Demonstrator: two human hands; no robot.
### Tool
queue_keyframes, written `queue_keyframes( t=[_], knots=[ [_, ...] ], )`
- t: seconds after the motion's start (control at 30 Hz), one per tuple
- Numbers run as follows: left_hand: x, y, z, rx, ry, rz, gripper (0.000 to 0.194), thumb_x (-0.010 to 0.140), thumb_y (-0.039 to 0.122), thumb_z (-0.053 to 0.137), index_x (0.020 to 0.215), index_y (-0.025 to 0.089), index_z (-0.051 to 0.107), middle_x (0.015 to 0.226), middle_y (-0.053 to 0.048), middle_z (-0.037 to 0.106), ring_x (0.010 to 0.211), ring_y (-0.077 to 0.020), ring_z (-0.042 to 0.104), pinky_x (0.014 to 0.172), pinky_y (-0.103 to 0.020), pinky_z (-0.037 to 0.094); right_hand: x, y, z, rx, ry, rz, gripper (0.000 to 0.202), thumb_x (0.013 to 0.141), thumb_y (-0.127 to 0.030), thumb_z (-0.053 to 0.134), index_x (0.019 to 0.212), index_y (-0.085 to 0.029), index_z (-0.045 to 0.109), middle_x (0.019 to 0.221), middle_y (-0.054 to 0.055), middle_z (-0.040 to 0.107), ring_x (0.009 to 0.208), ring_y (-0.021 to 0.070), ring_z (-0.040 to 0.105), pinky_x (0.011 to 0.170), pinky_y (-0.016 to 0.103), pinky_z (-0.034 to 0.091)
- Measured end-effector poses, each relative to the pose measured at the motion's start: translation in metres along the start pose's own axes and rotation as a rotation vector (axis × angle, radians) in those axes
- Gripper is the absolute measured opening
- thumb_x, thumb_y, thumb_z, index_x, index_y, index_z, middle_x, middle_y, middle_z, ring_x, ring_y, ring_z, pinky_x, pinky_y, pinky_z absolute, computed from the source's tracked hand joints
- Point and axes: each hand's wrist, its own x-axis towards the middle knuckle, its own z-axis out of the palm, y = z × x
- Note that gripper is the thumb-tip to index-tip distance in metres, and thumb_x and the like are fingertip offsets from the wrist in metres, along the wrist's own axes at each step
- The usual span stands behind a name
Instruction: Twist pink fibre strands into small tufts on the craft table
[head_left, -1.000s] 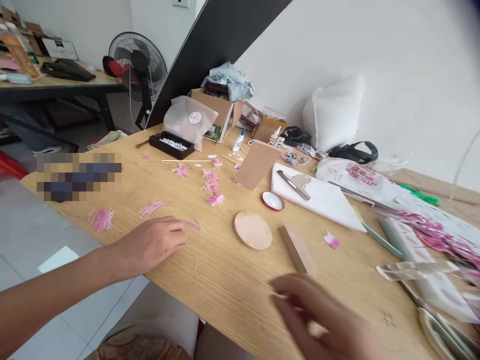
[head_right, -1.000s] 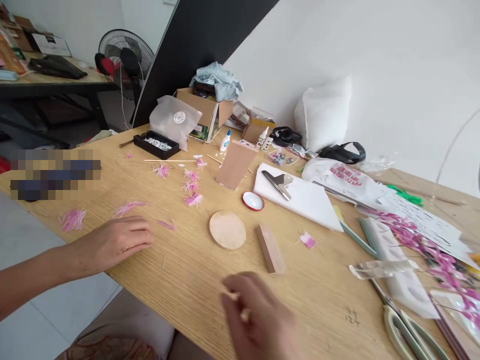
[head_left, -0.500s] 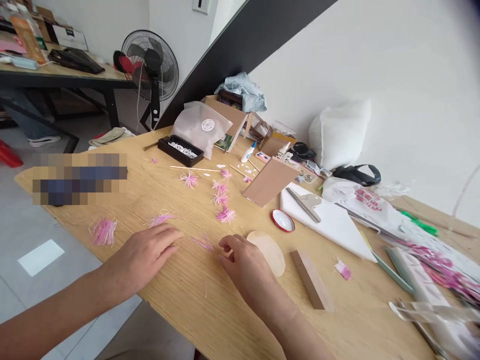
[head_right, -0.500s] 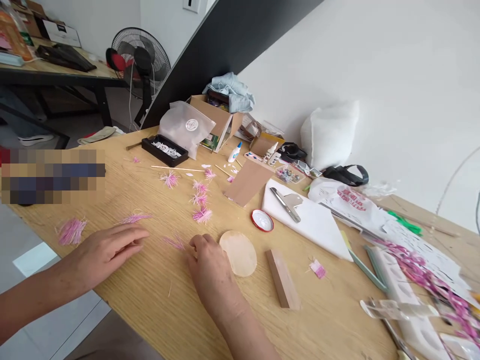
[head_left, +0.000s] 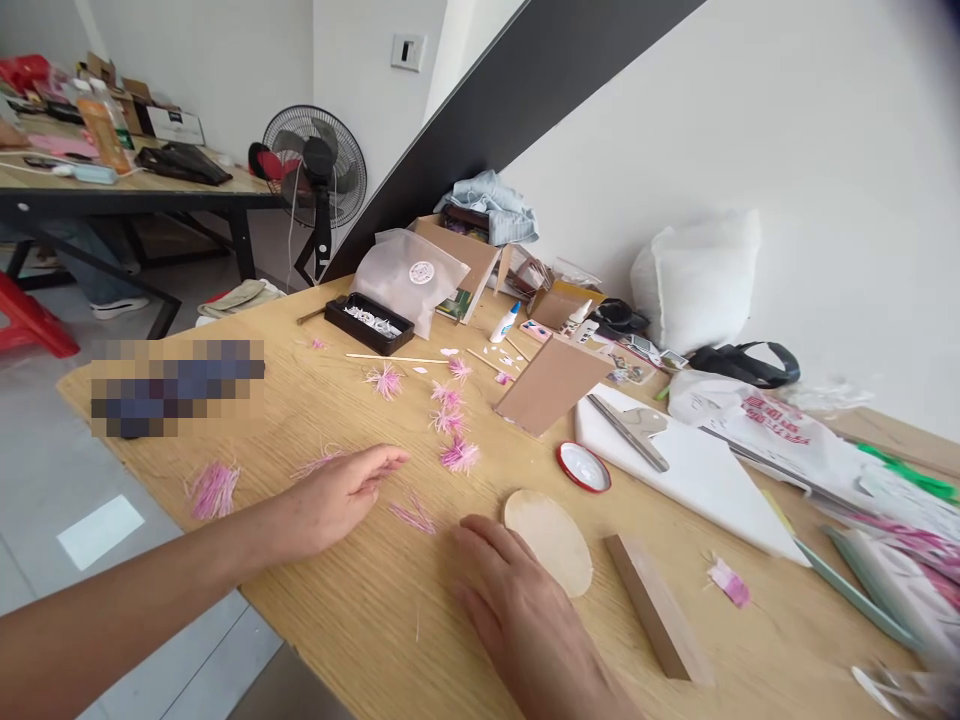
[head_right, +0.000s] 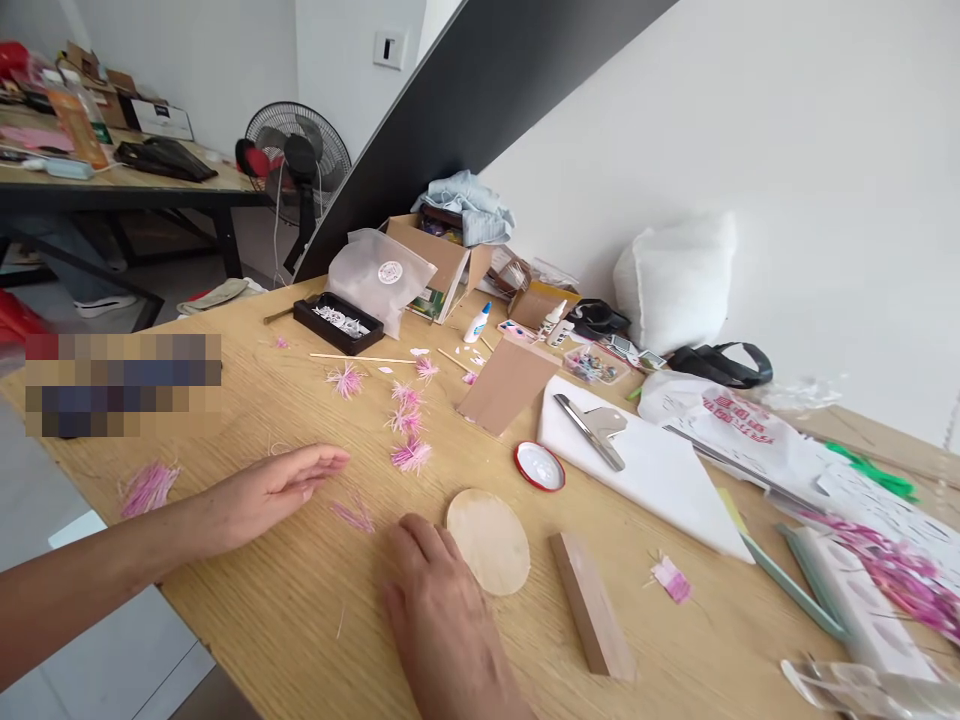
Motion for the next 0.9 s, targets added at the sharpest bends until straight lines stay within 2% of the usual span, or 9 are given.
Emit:
queue_keyframes(
  t=[0.13,0.33,0.5,0.67,0.9],
  knots=[
    [-0.005,-0.001,0.004,0.124,0.015,0.009,0.045,0.079,0.003,0.033,0.118,0.019,0.046,0.123,-0.007,0.056,0.114,-0.0172,0.051,0.096,-0.038,0.041,-0.017,0.013,0.012,-0.143,0.041,-0.127,0.041,0.076,-0.009,0.052,0.116,-0.014,0.052,0.121,0.012,0.056,0.109,0.0281,0.051,0.087,0.044,0.048],
    [-0.008,0.009,0.006,0.277,-0.025,-0.025,0.047,0.079,0.005,0.032,0.120,0.023,0.044,0.125,-0.002,0.054,0.117,-0.0173,0.047,0.099,-0.036,0.037,-0.020,0.014,0.013,-0.176,0.073,-0.167,0.043,0.074,-0.012,0.057,0.116,-0.016,0.052,0.117,0.010,0.058,0.107,0.0292,0.051,0.085,0.045,0.049],
    [-0.009,0.015,0.007,0.254,-0.048,-0.038,0.042,0.081,0.009,0.031,0.119,0.022,0.045,0.122,-0.003,0.055,0.114,-0.0172,0.049,0.097,-0.034,0.039,-0.012,0.004,0.010,-0.133,0.058,-0.145,0.038,0.077,-0.015,0.057,0.115,-0.017,0.052,0.117,0.008,0.056,0.106,0.0277,0.050,0.086,0.045,0.047],
    [-0.012,0.015,0.009,0.184,-0.078,-0.036,0.041,0.081,0.011,0.031,0.119,0.021,0.044,0.121,-0.004,0.055,0.113,-0.0165,0.050,0.096,-0.034,0.040,-0.007,0.005,0.009,-0.113,0.051,-0.165,0.038,0.078,-0.015,0.056,0.115,-0.020,0.051,0.117,0.007,0.055,0.104,0.0266,0.049,0.085,0.045,0.047],
    [-0.014,0.009,0.006,0.145,-0.029,-0.014,0.042,0.081,0.011,0.030,0.120,0.022,0.043,0.124,-0.003,0.054,0.115,-0.0165,0.048,0.097,-0.036,0.039,-0.001,0.010,0.001,-0.090,0.083,-0.132,0.026,0.083,-0.014,0.046,0.109,-0.017,0.053,0.120,0.011,0.052,0.109,0.0271,0.047,0.088,0.046,0.045]
  ],
)
